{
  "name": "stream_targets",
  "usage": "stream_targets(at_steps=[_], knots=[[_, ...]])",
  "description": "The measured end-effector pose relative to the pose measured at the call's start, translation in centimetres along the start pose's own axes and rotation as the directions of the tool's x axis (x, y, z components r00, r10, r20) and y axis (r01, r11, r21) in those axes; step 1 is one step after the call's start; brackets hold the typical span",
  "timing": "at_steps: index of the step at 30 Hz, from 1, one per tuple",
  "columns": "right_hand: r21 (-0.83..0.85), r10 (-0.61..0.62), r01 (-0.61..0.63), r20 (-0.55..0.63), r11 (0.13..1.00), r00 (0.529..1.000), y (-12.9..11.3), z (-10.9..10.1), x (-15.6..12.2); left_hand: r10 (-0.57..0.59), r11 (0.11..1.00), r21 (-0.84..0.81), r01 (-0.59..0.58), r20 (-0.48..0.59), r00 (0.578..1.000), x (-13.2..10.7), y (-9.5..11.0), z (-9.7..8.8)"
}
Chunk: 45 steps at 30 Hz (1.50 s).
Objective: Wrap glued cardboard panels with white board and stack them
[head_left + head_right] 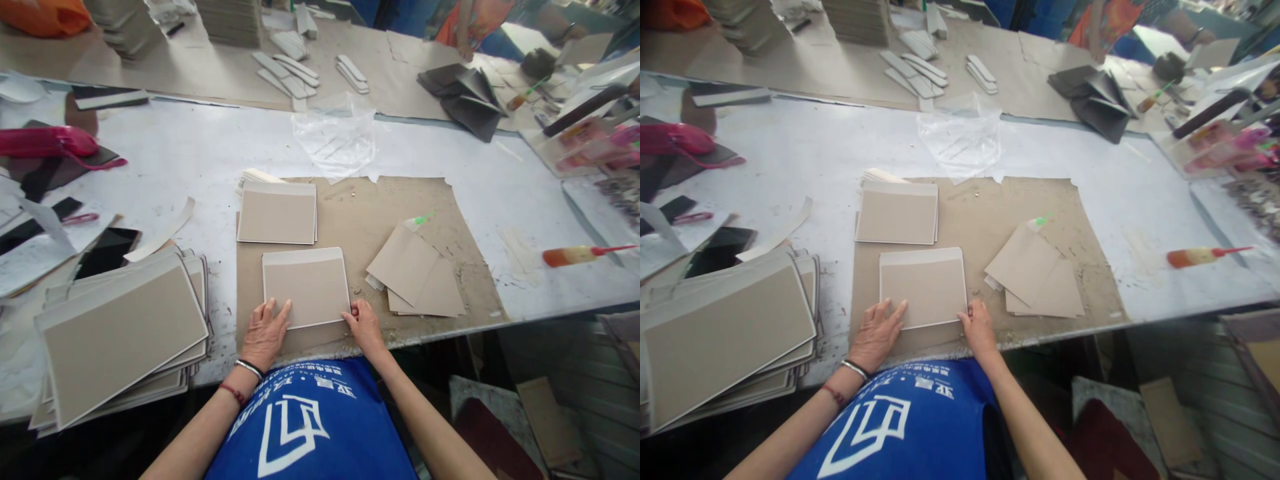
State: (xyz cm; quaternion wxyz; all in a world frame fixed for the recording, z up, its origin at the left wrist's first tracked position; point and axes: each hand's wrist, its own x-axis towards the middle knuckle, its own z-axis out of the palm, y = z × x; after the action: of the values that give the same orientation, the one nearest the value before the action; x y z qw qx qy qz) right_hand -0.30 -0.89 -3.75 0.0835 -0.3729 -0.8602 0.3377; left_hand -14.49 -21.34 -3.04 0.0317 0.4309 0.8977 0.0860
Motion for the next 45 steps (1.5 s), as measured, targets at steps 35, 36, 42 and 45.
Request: stream_targets(at_steps=[35,36,42,45], knots=[[-0.018,0.049,-0.047,0.138,0.999,0.989,1.1,-0.2,1.0,-0.027,0.959,-0.284,-0.009,-0.123,0.992,-1.7,-3.0,1.6],[-0.024,0.038,-0.035,0.133,0.999,0.990,1.1,-0.2,0.9,-0.029,0.963,-0.268,-0.005,-0.122,0.992,-1.7,-3.0,1.6],[-0.259,-0.106,0.106,0.017,0.960,0.994,-0.5,-0.7,0.5,-0.023,0.968,-0.251,-0.010,-0.128,0.992,-1.5,-2.8,1.4],[-0.398,-0.280,0.260,0.006,0.880,0.960,-3.1,-0.5,1.3,-0.021,0.966,-0.256,-0.010,-0.118,0.993,-1.4,-2.8,1.4]])
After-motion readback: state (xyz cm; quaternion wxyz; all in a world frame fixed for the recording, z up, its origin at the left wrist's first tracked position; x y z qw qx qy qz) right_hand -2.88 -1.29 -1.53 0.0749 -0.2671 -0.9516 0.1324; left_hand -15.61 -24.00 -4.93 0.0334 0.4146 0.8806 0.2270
